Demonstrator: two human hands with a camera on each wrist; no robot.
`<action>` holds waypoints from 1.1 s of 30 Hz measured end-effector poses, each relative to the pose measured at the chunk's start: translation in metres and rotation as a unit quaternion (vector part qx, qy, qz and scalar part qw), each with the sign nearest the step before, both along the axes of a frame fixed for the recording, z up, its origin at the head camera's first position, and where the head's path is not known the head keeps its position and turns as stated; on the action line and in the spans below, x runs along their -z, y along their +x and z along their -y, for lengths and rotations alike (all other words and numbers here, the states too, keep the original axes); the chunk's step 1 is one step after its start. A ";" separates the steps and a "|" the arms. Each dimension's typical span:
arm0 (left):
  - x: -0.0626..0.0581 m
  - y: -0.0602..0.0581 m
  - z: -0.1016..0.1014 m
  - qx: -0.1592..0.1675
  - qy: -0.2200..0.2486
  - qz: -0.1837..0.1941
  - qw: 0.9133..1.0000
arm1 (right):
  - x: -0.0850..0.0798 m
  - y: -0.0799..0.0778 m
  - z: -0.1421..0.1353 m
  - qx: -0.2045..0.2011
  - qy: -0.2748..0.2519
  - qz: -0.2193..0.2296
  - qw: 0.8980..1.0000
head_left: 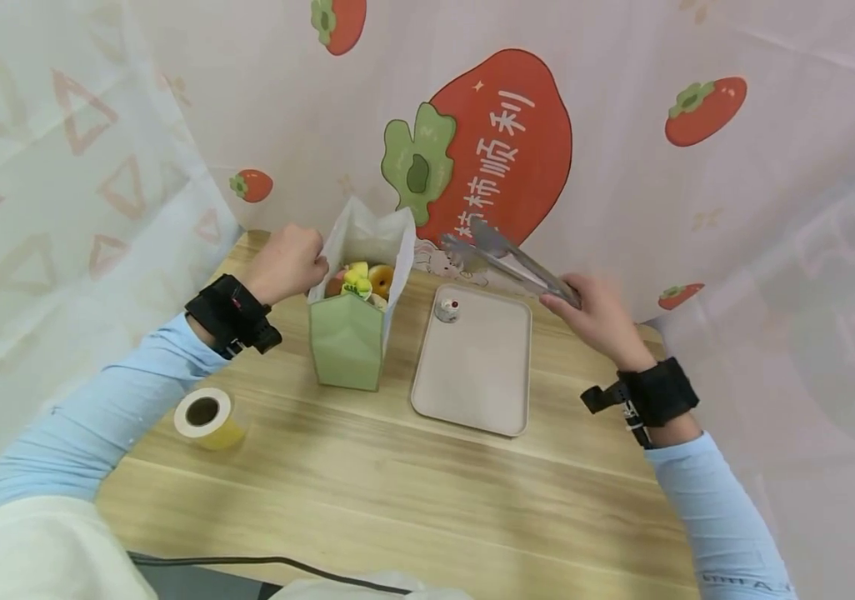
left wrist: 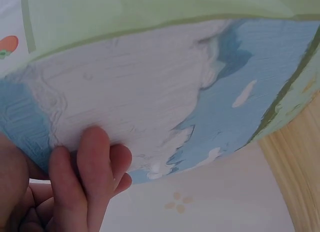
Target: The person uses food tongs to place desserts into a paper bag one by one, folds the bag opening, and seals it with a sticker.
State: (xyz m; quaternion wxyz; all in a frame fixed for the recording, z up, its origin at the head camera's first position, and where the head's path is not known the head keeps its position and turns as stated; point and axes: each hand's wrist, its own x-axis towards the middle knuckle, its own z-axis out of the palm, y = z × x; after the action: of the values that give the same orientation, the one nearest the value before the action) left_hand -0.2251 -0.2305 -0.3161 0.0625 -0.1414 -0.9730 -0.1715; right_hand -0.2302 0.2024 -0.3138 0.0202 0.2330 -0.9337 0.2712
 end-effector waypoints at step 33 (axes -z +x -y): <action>0.004 0.003 0.005 0.009 0.001 -0.011 1.000 | 0.148 -0.046 0.014 0.049 0.110 0.095 0.988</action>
State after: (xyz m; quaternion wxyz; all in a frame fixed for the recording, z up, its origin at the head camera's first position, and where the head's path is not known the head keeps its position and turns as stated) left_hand -0.2222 -0.2358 -0.3205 0.0714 -0.1514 -0.9709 -0.1714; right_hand -0.2766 0.1879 -0.4623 -0.0806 0.1608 -0.9658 0.1866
